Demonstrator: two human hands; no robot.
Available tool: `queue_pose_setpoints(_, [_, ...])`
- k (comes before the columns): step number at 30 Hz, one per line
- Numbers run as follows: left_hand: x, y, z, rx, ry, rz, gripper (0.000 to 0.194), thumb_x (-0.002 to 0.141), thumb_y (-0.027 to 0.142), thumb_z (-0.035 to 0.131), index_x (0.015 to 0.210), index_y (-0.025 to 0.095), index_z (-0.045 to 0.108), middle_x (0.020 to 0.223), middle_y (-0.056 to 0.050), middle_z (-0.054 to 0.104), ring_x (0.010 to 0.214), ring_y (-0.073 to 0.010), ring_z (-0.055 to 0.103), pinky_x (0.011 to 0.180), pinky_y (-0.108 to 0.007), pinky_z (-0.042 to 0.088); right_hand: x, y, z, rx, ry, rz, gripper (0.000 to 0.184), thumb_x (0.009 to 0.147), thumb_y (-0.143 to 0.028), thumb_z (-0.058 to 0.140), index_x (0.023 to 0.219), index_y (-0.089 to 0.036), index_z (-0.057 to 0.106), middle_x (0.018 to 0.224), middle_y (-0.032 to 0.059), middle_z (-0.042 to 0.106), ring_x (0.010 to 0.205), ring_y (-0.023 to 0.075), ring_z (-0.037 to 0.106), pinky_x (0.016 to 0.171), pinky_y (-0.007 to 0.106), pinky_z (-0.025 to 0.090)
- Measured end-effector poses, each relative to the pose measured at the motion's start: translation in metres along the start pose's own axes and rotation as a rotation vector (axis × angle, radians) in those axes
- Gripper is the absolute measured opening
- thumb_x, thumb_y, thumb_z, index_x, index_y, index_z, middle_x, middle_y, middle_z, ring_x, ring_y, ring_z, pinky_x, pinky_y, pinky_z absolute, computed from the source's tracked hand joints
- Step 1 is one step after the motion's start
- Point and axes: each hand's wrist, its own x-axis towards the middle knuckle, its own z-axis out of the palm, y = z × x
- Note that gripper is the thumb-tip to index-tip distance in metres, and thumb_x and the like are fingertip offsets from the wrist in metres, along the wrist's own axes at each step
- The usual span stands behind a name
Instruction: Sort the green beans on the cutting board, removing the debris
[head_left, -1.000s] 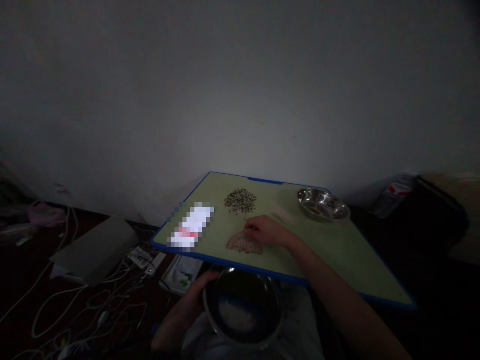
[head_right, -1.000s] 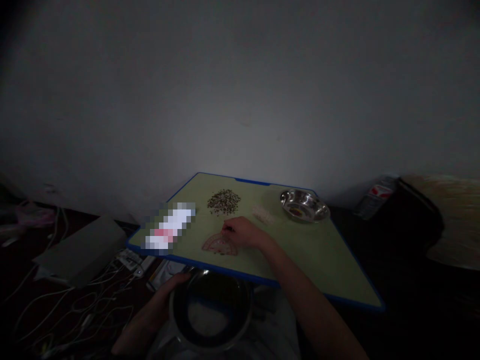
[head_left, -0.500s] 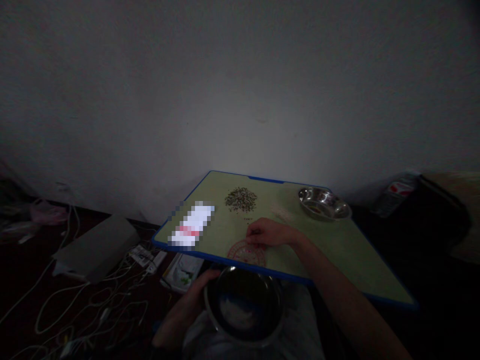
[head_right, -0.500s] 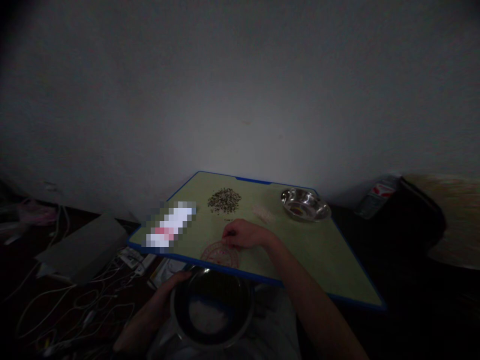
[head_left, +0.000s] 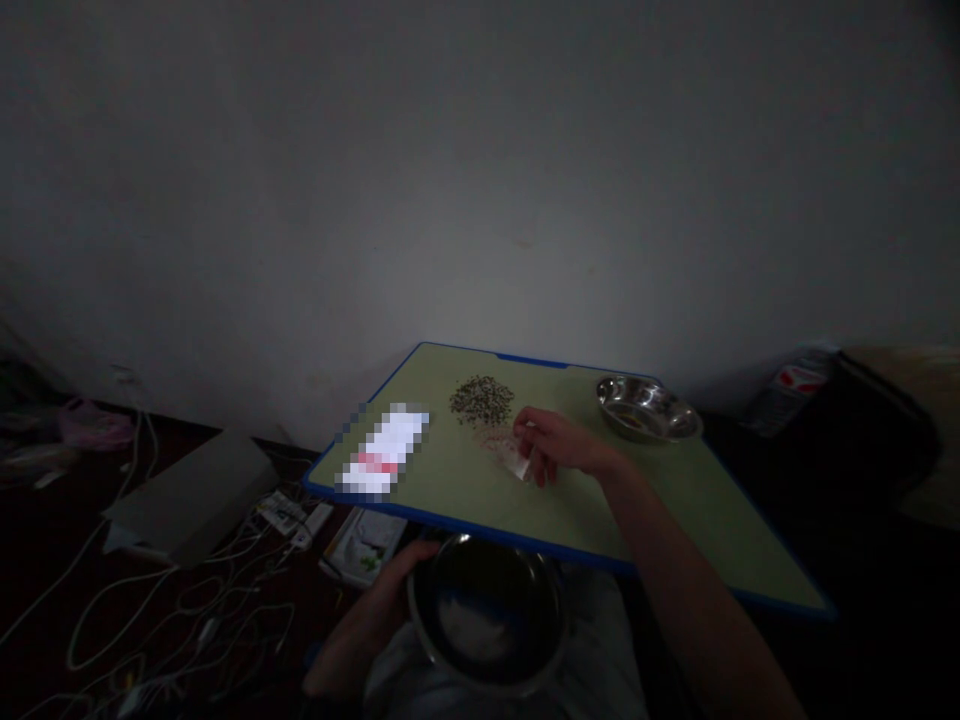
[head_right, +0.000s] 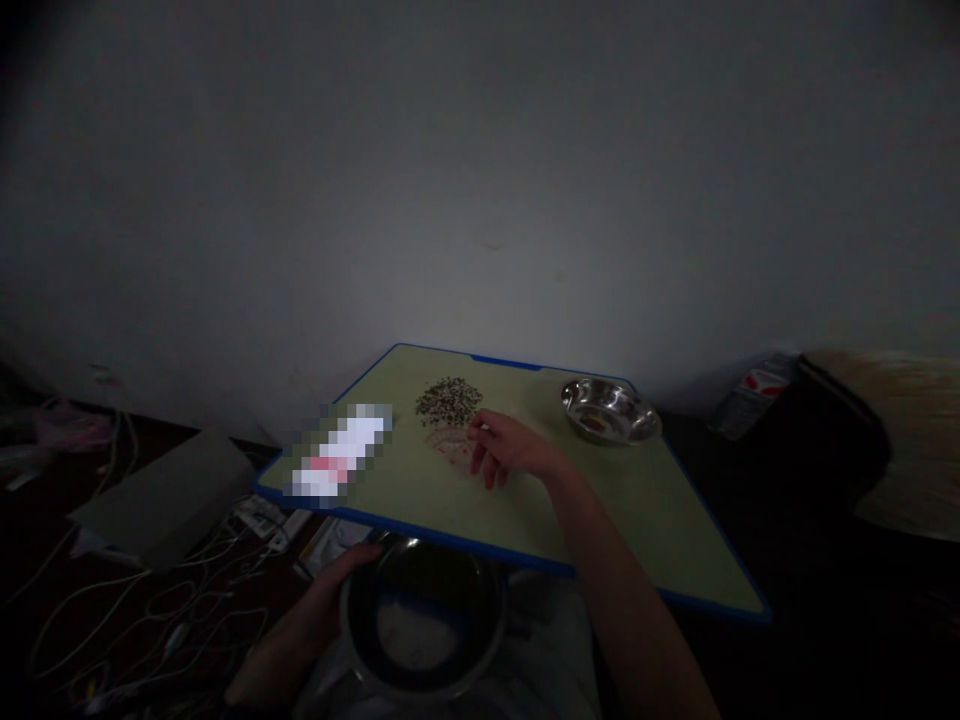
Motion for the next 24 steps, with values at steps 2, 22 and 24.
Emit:
queue_pose_setpoints(2, [0.000, 0.001, 0.001, -0.004, -0.012, -0.024, 0.022, 0.061, 0.039, 0.066, 0.068, 0.019, 0.069, 0.070, -0.006, 0.071, 0.081, -0.0264, 0.062, 0.076, -0.036, 0.042, -0.001, 0.002, -0.005, 0.037, 0.038, -0.036, 0.012, 0.089, -0.033, 0.036, 0.090, -0.020, 0.034, 0.065, -0.0007, 0.063, 0.044, 0.0098, 0.058, 0.037, 0.016, 0.041])
queue_pose_setpoints(22, [-0.003, 0.001, 0.005, -0.082, -0.025, -0.101, 0.020, 0.068, 0.032, 0.060, 0.066, 0.015, 0.071, 0.061, -0.003, 0.073, 0.061, -0.0172, 0.063, 0.065, -0.027, 0.044, 0.004, 0.011, -0.013, -0.438, 0.014, -0.003, 0.018, 0.078, -0.031, 0.050, 0.077, -0.014, 0.056, 0.062, 0.0050, 0.068, 0.040, 0.0093, 0.055, 0.039, 0.018, 0.038])
queue_pose_setpoints(24, [-0.005, 0.003, 0.006, -0.076, -0.009, -0.081, 0.018, 0.067, 0.032, 0.062, 0.065, 0.016, 0.070, 0.060, -0.002, 0.072, 0.063, -0.0181, 0.064, 0.065, -0.027, 0.044, 0.004, 0.014, -0.017, -0.475, 0.037, -0.005, 0.018, 0.078, -0.030, 0.049, 0.076, -0.014, 0.057, 0.063, 0.0052, 0.068, 0.041, 0.0098, 0.055, 0.042, 0.019, 0.040])
